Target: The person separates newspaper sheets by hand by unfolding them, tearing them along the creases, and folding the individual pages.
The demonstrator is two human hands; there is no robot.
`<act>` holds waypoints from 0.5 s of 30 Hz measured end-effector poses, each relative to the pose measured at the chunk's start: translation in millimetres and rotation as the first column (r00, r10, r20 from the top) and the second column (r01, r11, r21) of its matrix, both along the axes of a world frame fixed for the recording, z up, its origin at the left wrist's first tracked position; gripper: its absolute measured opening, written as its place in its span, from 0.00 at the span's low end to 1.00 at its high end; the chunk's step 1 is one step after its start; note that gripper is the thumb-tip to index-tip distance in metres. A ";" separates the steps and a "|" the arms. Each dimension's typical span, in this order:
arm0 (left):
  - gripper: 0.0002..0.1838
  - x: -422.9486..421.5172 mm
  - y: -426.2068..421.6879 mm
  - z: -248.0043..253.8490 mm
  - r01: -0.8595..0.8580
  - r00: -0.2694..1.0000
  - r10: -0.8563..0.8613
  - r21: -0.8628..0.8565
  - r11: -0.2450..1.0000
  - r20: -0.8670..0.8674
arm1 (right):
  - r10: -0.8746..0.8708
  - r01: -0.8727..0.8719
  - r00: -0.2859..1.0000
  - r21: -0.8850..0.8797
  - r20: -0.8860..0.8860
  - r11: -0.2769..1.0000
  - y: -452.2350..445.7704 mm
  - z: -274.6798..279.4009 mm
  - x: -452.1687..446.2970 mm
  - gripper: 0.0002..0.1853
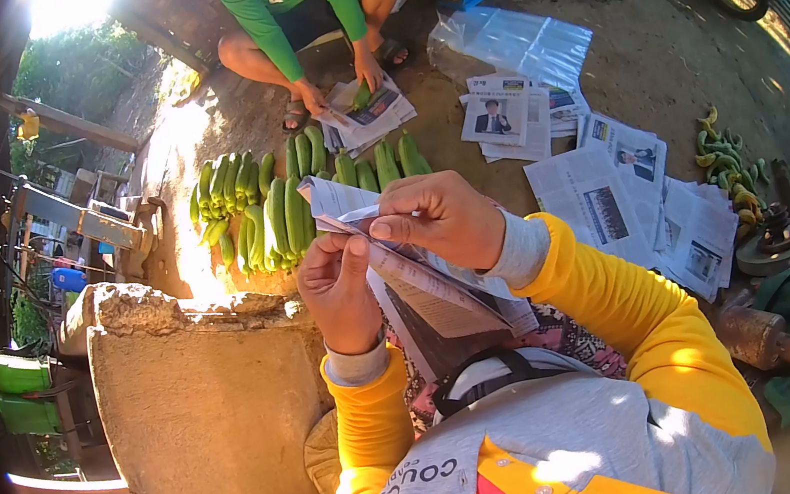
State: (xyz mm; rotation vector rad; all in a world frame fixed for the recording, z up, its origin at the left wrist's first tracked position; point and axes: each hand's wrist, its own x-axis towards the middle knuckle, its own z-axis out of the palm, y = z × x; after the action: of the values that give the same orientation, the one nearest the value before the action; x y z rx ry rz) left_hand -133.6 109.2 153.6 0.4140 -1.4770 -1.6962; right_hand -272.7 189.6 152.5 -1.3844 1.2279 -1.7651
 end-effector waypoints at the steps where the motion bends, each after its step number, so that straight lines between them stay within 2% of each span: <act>1: 0.06 -0.4 -0.3 -0.2 0.000 1.000 0.000 0.001 1.000 -0.011 | 0.004 -0.004 1.000 0.002 0.008 1.000 -0.4 -0.7 0.0 0.10; 8: 0.08 0.0 -0.1 -0.3 0.014 1.000 -0.013 0.038 0.999 -0.017 | 0.048 -0.052 0.996 0.059 0.071 0.997 0.5 2.0 1.0 0.11; 10: 0.06 -0.2 -0.3 -0.5 0.001 1.000 -0.001 0.031 1.000 -0.019 | 0.051 -0.055 0.997 0.079 0.058 0.995 0.2 0.7 -1.3 0.11; 15: 0.07 0.6 -0.7 -0.1 0.004 1.000 -0.004 0.033 0.999 -0.005 | 0.060 -0.064 0.996 0.048 0.071 0.997 -0.8 -0.3 -0.8 0.11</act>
State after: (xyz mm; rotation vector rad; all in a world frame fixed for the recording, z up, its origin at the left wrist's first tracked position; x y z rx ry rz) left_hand -133.0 108.6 153.5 0.4240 -1.4488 -1.7253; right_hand -273.5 188.9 152.1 -1.3079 1.1718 -1.7142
